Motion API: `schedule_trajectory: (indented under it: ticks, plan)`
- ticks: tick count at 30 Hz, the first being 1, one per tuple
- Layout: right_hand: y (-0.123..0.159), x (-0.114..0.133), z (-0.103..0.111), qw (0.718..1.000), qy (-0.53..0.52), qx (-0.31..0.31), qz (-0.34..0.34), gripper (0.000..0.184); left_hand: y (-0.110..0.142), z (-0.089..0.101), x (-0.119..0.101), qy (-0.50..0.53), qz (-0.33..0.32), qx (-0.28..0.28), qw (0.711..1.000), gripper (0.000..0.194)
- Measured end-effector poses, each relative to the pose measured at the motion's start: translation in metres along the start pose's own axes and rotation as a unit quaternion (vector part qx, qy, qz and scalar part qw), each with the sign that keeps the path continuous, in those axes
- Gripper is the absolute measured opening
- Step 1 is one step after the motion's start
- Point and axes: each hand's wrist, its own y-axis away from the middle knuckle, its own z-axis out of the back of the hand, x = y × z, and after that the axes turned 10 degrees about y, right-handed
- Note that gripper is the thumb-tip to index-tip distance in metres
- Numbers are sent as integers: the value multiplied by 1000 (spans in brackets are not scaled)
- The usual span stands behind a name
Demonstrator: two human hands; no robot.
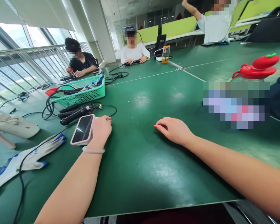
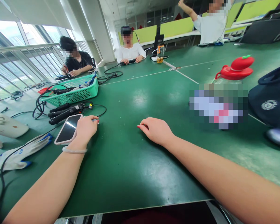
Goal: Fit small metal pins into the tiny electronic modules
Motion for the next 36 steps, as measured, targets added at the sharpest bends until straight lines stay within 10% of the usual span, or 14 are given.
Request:
schedule_trajectory:
  ticks: [8,13,17,25,36]
  plan:
    - [-2,2,-3,999,-42,14,9,28,-8,-26,2,102,55,-35,993,32]
    - [-3,5,-11,996,-67,40,42,21,19,-41,-34,204,-30,78,975,30]
    - [-4,6,-15,996,-56,53,55,17,38,-48,-55,390,-106,171,899,33]
    - [-5,3,-13,993,-95,48,50,19,5,-40,-23,193,-54,-11,980,27]
    - [-5,6,-14,994,-70,59,57,18,47,-56,-72,254,-176,227,923,29]
